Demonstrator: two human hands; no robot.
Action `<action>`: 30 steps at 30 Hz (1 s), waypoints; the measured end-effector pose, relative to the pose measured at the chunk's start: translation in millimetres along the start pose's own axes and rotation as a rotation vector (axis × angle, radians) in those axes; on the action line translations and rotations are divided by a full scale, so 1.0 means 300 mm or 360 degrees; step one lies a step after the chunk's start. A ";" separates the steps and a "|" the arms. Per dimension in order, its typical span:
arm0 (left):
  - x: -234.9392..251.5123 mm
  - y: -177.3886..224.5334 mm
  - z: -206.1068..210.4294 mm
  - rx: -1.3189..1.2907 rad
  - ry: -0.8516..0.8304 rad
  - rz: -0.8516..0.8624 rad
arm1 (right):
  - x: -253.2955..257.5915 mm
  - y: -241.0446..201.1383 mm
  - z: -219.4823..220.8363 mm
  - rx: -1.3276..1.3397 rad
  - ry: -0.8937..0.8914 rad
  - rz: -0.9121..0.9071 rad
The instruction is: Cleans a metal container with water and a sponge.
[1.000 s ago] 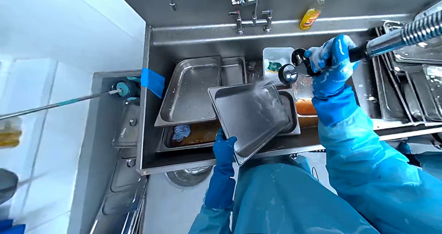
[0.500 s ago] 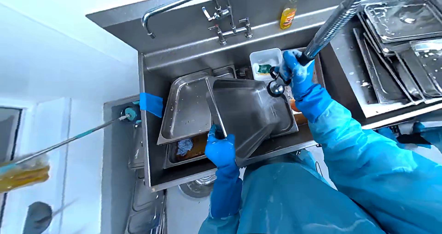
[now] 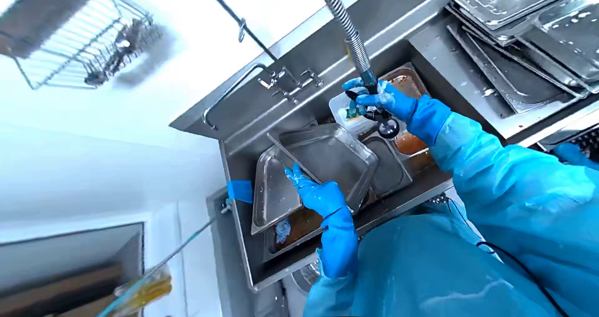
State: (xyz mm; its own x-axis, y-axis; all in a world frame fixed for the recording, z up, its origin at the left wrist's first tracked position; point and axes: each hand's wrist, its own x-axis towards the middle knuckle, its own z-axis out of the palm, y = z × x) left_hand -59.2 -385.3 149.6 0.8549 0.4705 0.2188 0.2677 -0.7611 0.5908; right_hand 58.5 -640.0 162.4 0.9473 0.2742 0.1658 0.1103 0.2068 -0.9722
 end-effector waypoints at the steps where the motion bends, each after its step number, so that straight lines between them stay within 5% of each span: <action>1: -0.005 0.032 0.016 0.0028 -0.0001 0.0030 | -0.019 -0.010 -0.026 -0.0042 0.0014 0.0034; 9: -0.120 0.265 0.102 0.0104 -0.0225 0.0517 | -0.125 -0.046 -0.159 -0.0155 -0.0110 0.0075; 13: -0.155 0.275 0.113 0.0223 -0.0330 0.1024 | -0.155 -0.077 -0.178 -0.0551 -0.0064 0.0337; 19: -0.018 0.226 0.090 0.0446 -0.0448 0.1755 | -0.161 -0.051 -0.126 -0.0447 0.0405 0.0557; 22: 0.027 0.181 0.095 0.0466 -0.0429 0.1874 | -0.161 -0.030 -0.031 -0.0341 0.0586 0.0573; 24: -0.040 0.164 0.076 0.0342 -0.0117 0.1637 | -0.164 -0.014 0.024 -0.0294 0.0694 0.0543; 27: -0.348 0.184 0.068 -0.0421 0.0307 0.0446 | -0.176 0.007 0.078 -0.0280 0.0797 0.0595; 30: -0.456 0.220 0.141 -0.1700 -0.0614 -0.0950 | -0.209 0.026 0.108 -0.0355 0.0818 0.0629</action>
State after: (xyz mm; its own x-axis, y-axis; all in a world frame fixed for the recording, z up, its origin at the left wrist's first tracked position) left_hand -139.6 -518.9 125.8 0.8470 0.3174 -0.4264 0.3178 0.3407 0.8848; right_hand -10.0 -625.2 149.9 0.9455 -0.2028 -0.2548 -0.2662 -0.0303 -0.9634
